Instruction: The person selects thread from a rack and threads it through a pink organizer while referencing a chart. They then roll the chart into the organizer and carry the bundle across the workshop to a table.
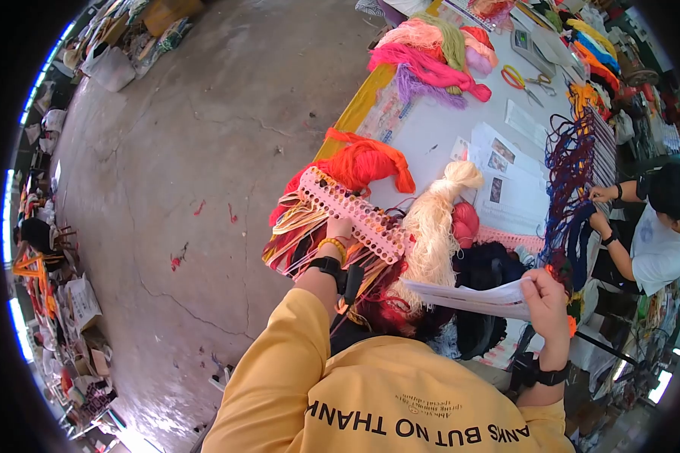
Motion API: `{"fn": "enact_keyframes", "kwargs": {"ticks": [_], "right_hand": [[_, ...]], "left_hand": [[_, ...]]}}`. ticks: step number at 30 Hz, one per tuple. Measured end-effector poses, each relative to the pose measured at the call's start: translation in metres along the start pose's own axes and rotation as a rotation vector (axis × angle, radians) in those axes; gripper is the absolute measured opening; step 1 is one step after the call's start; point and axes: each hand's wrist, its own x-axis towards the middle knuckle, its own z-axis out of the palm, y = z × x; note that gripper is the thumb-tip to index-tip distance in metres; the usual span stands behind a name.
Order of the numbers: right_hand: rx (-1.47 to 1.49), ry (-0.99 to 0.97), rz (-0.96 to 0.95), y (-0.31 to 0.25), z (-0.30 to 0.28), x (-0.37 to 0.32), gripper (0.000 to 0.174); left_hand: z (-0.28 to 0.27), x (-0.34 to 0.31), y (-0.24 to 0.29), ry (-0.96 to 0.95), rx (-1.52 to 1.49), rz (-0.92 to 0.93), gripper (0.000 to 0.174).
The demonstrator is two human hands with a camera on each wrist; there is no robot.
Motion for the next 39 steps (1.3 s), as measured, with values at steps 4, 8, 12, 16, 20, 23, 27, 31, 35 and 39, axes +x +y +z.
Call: {"fn": "enact_keyframes", "kwargs": {"ticks": [4,8,12,16,20,23,27,31,35,39], "right_hand": [[-0.011,-0.064,-0.064,-0.013,0.005,0.008,0.011],[-0.040,-0.105,-0.227,-0.037,-0.001,0.021,0.011],[-0.009,-0.147,-0.415,-0.059,-0.003,0.043,0.013],[0.074,-0.179,-0.514,-0.088,-0.001,0.069,0.018],[0.132,-0.328,-0.400,-0.084,-0.020,0.079,0.022],[0.153,-0.349,-0.476,-0.053,-0.003,0.095,0.025],[0.316,-0.543,-0.328,-0.068,0.013,0.097,0.027],[0.740,-0.734,-0.233,-0.095,0.065,0.108,0.027],[1.205,-0.901,-0.039,-0.158,0.141,0.068,0.030],[1.460,-1.188,0.159,-0.213,0.194,0.014,0.029]], "left_hand": [[-0.022,-0.018,0.011,0.018,-0.364,-0.148,0.047],[-0.080,-0.075,0.028,0.132,-0.034,-0.054,0.058],[-0.135,-0.140,0.124,-0.124,-0.170,0.709,0.066],[-0.131,-0.158,0.162,-0.437,-0.068,0.653,0.036],[-0.165,-0.179,0.152,-0.335,-0.358,0.403,0.025],[-0.181,-0.181,0.138,-0.339,-0.404,0.493,0.026],[-0.216,-0.209,0.157,-0.403,-0.283,0.671,0.028],[-0.257,-0.245,0.178,-0.400,-0.379,0.758,0.031],[-0.286,-0.253,0.154,-0.325,-0.501,0.715,0.030],[-0.306,-0.266,0.108,-0.280,-0.557,0.620,0.026]]}}
